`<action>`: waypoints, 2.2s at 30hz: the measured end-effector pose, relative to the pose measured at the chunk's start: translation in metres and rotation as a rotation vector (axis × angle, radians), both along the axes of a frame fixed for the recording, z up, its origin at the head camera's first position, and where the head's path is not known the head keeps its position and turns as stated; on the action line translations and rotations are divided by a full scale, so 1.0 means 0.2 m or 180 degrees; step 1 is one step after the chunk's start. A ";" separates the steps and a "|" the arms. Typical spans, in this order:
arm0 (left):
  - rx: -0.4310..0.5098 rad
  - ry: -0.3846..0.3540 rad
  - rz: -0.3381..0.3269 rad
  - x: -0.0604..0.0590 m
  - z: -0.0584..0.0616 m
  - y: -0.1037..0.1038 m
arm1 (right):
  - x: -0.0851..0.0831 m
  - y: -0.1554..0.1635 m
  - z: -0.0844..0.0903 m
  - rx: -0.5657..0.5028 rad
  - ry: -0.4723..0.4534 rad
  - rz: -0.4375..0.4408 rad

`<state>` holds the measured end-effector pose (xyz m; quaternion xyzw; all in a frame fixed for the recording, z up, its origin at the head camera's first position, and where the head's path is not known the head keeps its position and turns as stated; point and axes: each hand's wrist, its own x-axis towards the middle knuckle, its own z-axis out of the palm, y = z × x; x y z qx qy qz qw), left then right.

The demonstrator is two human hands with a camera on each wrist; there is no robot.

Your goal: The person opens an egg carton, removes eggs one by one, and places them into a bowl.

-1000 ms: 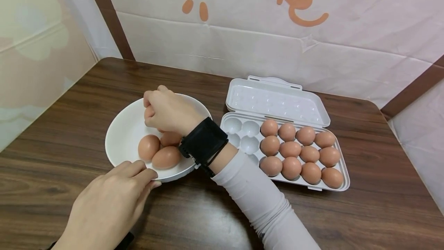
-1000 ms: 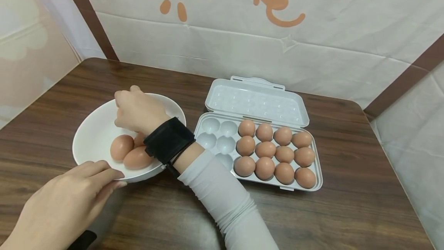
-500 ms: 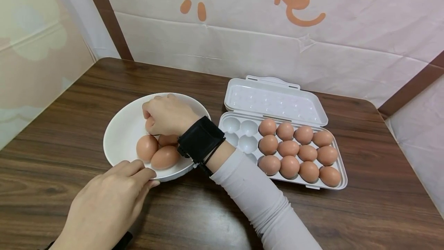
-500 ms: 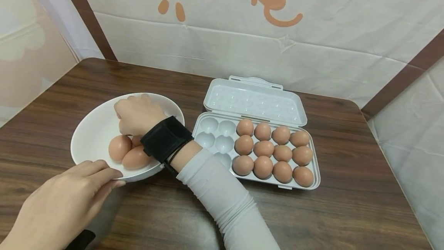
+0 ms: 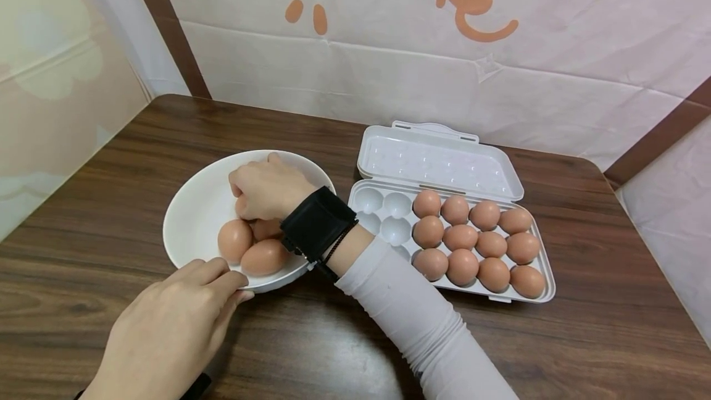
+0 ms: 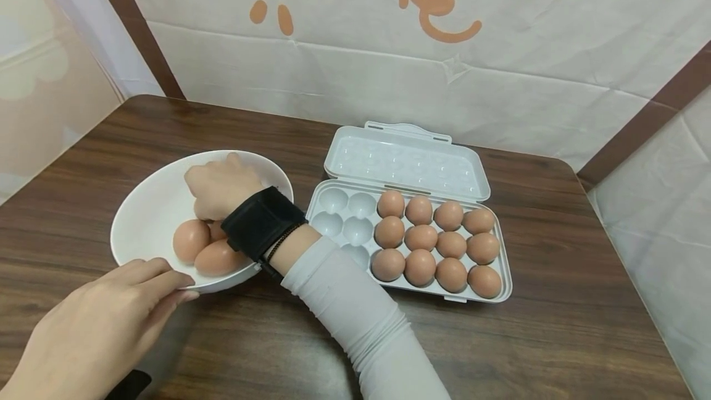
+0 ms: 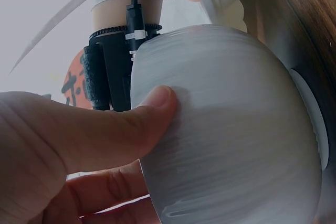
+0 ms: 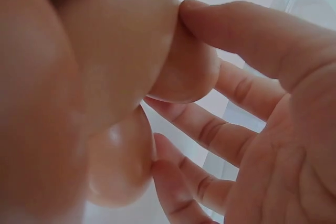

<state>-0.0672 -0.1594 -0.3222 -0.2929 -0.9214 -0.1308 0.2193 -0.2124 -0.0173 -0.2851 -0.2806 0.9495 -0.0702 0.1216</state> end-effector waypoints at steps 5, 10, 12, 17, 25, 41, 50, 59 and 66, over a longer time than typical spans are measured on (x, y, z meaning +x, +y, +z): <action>0.0061 0.0035 0.0001 0.00 0.00 0.00 | 0.00 0.00 0.01 -0.0076 -0.0011 0.0006; 0.0058 -0.0055 0.0051 0.00 -0.01 0.00 | -0.01 0.01 0.04 -0.0118 -0.0063 -0.0104; 0.0068 -0.0041 0.0053 0.00 -0.01 0.00 | 0.00 0.01 0.06 -0.0120 -0.0038 -0.0123; 0.0092 0.0028 0.0032 0.00 -0.02 0.00 | 0.03 0.04 0.14 -0.0291 0.0092 -0.0229; 0.0089 -0.0021 0.0005 0.00 -0.02 0.00 | 0.17 0.19 0.31 -0.0876 0.0435 -0.0354; 0.0150 0.0016 -0.0011 -0.01 -0.02 -0.01 | 0.48 0.82 0.26 -0.1137 0.0768 -0.0829; 0.0103 -0.0052 0.0032 -0.01 -0.02 -0.01 | 0.60 1.00 0.20 -0.0735 0.0528 -0.1032; 0.0078 -0.0052 0.0053 -0.01 -0.01 0.00 | 0.65 1.01 0.09 -0.0562 0.0345 -0.0644; 0.0065 -0.0049 0.0040 -0.01 -0.01 0.00 | 0.68 0.99 0.04 -0.0032 0.0357 -0.0969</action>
